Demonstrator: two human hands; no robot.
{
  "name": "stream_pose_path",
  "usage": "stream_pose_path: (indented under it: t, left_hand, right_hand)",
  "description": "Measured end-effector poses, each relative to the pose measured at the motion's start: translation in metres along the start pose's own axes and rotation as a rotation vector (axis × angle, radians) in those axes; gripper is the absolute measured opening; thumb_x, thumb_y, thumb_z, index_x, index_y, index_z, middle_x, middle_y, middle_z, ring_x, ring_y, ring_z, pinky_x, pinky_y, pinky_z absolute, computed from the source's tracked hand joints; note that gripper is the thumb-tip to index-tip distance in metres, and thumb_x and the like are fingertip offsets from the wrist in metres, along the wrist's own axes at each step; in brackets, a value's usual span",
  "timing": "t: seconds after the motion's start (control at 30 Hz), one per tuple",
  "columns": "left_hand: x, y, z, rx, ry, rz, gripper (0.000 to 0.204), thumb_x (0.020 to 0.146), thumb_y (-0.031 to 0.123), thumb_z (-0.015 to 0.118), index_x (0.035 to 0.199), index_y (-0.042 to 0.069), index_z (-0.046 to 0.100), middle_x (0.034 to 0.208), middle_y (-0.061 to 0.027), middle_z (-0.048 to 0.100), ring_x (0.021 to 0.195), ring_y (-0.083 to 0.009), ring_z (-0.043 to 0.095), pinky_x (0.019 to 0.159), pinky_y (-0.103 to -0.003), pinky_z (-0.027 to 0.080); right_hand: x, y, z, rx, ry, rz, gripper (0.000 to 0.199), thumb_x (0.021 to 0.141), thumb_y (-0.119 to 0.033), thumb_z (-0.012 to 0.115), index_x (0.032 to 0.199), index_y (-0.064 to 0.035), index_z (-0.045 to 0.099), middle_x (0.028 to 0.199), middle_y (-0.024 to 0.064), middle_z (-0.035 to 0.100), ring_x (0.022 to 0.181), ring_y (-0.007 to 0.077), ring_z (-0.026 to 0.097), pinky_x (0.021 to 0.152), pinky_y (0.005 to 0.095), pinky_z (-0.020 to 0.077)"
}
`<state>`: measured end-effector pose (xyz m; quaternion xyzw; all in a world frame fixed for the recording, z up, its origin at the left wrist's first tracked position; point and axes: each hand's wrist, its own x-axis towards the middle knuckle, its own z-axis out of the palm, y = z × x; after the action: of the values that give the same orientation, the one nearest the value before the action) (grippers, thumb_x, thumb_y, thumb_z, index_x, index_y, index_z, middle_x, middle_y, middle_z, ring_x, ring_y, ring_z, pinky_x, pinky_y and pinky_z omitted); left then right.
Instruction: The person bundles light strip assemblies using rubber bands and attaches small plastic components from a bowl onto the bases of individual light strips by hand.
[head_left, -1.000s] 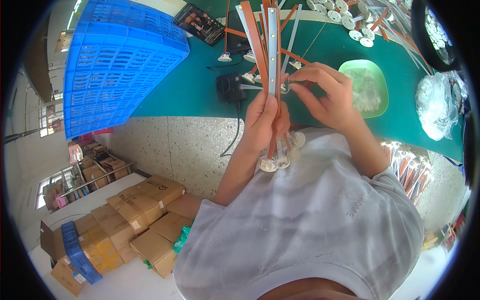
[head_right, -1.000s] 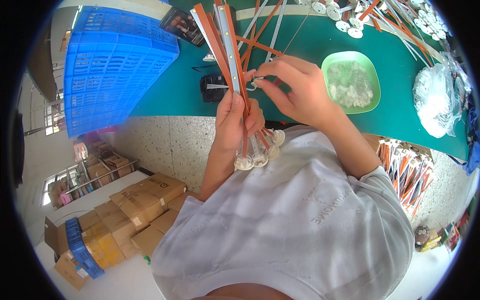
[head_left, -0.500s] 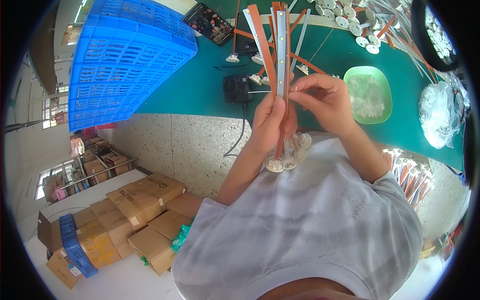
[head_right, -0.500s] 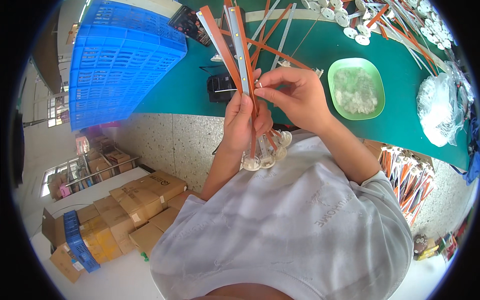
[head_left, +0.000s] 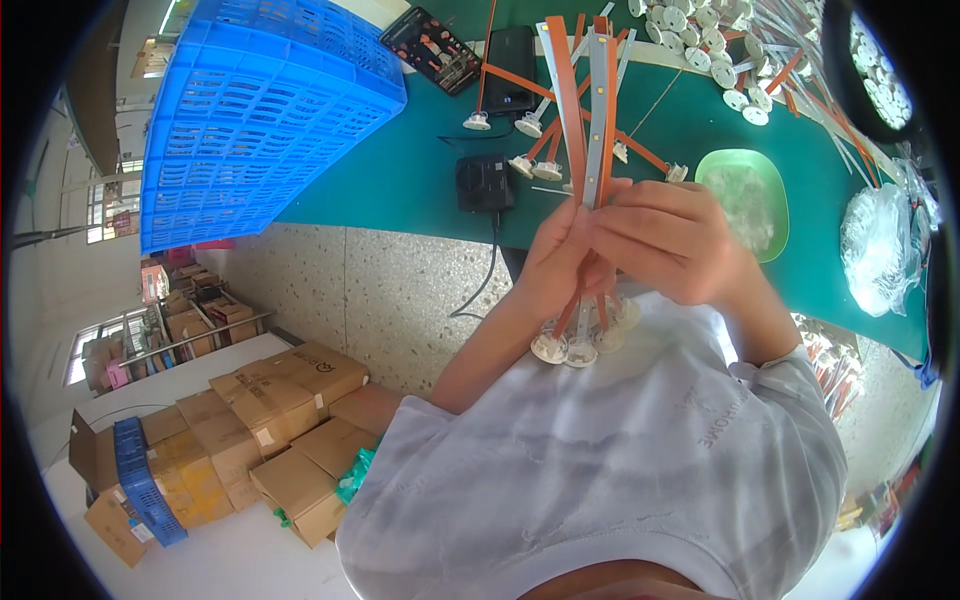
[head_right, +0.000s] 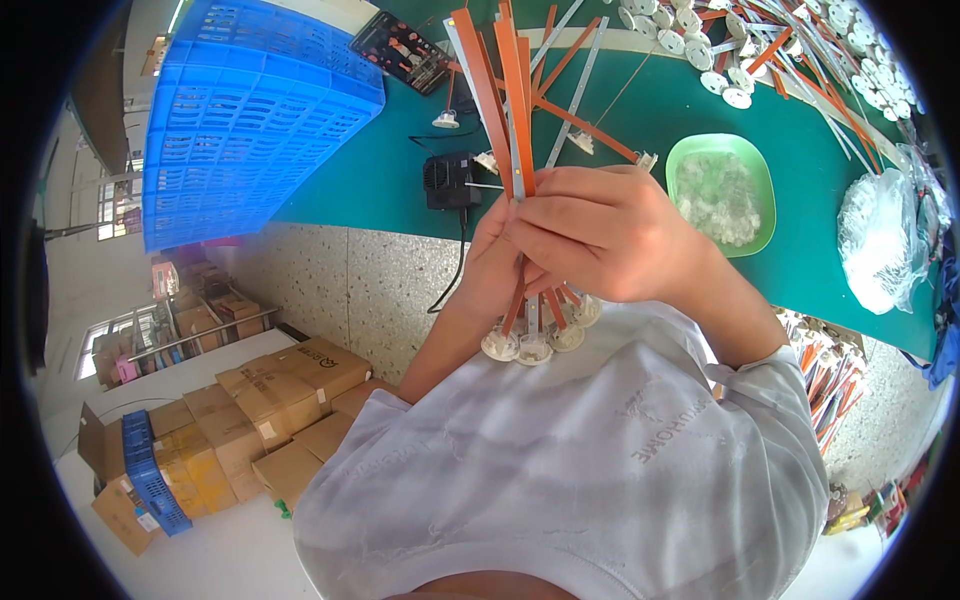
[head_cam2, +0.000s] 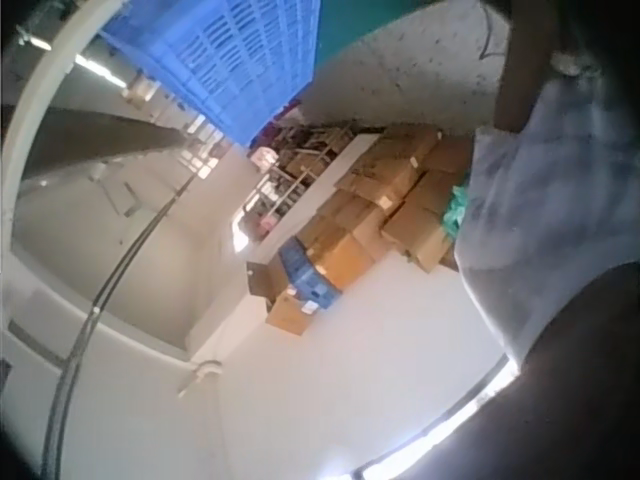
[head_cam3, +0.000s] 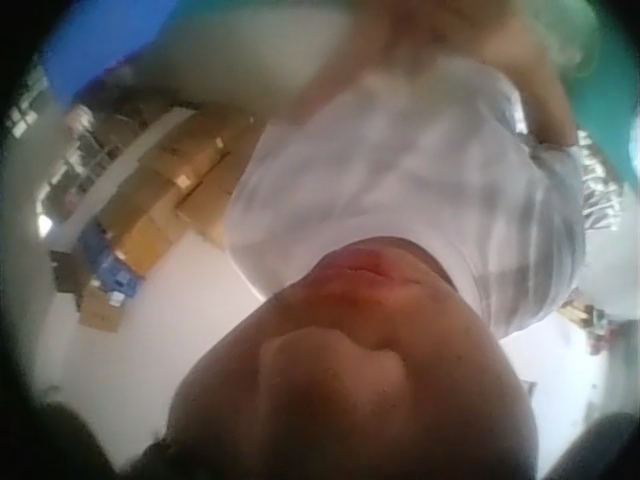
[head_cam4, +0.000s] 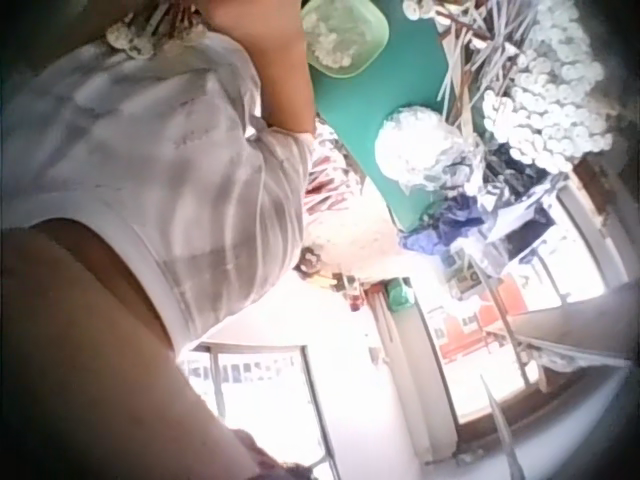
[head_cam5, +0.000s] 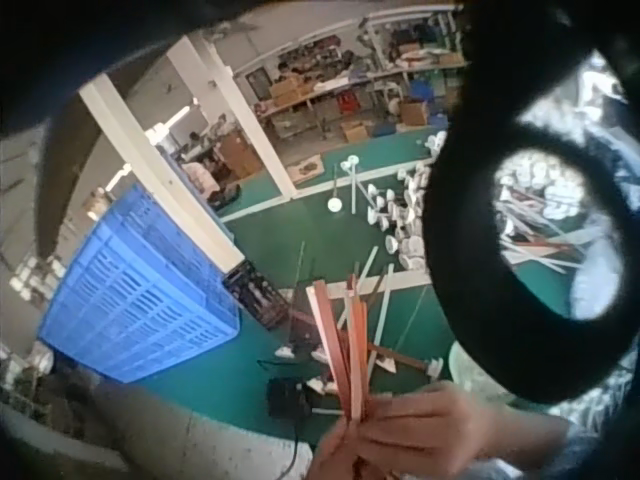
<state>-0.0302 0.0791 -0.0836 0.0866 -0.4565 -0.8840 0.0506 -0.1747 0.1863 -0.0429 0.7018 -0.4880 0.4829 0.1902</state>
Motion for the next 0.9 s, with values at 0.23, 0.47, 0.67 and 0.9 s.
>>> stream_pose_path:
  t: [0.23,0.47,0.67,0.9]
  left_hand:
    - [-0.007,0.009,0.005,0.298,0.007,0.023,0.028,0.108,0.021,0.029,0.13,0.006,0.04,0.075,-0.0004,0.048,0.056,-0.0051,0.044,0.051,-0.021,0.038]
    - [0.0,0.018,0.021,0.799,0.072,0.087,0.023,0.102,0.008,0.036,0.122,-0.002,0.038,0.076,-0.0052,0.052,0.058,-0.0117,0.051,0.055,-0.027,0.044]
    - [0.001,0.016,0.014,0.99,-0.012,0.017,0.025,0.097,0.0,0.042,0.121,-0.003,0.037,0.084,-0.0073,0.054,0.068,-0.0134,0.056,0.06,-0.027,0.046]
    - [0.002,0.01,0.008,0.2,0.049,0.034,0.032,0.095,-0.003,0.044,0.127,0.002,0.042,0.087,-0.0044,0.053,0.071,-0.0098,0.054,0.061,-0.025,0.044]
  right_hand:
    - [0.004,0.004,-0.007,0.218,-0.083,0.203,0.036,0.056,-0.002,0.072,0.092,0.0009,0.069,0.086,0.01,0.066,0.07,0.0266,0.063,0.058,0.0345,0.0515]
    - [0.005,0.001,-0.008,0.252,-0.072,0.542,0.033,0.06,-0.001,0.071,0.092,-0.0069,0.071,0.072,0.0053,0.063,0.068,0.0235,0.062,0.062,0.0341,0.0508]
    - [0.004,0.009,-0.012,0.144,-0.269,0.331,0.029,0.059,-0.005,0.072,0.088,-0.0074,0.072,0.075,0.0032,0.061,0.066,0.0208,0.061,0.058,0.0336,0.0494]
    - [-0.013,0.01,0.008,0.178,0.0,0.159,0.036,0.053,-0.014,0.073,0.088,-0.0053,0.071,0.081,0.0037,0.063,0.069,0.0213,0.063,0.055,0.0307,0.0521]
